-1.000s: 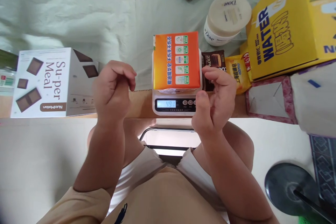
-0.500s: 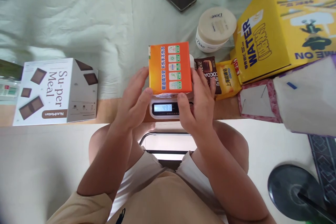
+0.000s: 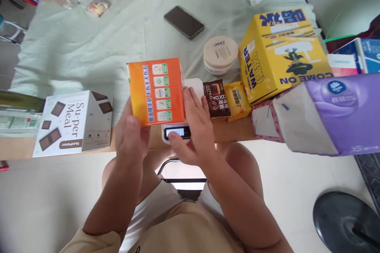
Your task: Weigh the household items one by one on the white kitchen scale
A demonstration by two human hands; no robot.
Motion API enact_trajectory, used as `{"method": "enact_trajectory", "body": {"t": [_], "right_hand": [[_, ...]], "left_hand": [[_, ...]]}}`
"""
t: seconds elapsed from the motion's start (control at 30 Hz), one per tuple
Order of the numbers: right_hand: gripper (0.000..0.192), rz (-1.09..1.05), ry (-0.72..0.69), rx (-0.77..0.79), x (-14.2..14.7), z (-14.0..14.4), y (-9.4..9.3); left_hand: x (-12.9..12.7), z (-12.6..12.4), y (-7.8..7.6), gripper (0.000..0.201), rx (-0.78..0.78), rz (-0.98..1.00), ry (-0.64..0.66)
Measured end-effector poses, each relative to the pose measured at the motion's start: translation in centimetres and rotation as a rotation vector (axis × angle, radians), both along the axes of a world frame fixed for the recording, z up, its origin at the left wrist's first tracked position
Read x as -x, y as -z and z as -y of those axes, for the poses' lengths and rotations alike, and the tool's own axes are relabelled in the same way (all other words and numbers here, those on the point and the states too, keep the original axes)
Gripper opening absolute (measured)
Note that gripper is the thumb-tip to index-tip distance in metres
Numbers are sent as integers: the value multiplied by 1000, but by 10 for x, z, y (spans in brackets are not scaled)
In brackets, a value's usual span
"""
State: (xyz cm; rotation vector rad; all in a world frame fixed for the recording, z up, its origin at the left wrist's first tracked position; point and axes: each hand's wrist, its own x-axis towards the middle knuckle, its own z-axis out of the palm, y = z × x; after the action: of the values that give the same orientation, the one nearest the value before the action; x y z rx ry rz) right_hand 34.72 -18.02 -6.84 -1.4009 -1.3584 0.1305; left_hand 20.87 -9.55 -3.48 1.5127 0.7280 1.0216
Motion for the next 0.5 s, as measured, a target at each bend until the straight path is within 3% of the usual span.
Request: {"method": "enact_trajectory", "body": {"t": [0.1,0.2,0.4,0.5], "right_hand": [[78,-9,-58,18,-3,-8,-8],[70,-79,-72,-5,-6,-13,-13],[58,-258,-75,-140,-2,-18,-11],[53,-293,-91,-89,1,-21,-9]], "left_hand": [[-11,-21,-11,31,166,95,-89],[-23,-62,-13,29,234,133,-127],[-56,-171,13,58,229,-105,-45],[-78,-199,23,45,247,-168,-44]]}}
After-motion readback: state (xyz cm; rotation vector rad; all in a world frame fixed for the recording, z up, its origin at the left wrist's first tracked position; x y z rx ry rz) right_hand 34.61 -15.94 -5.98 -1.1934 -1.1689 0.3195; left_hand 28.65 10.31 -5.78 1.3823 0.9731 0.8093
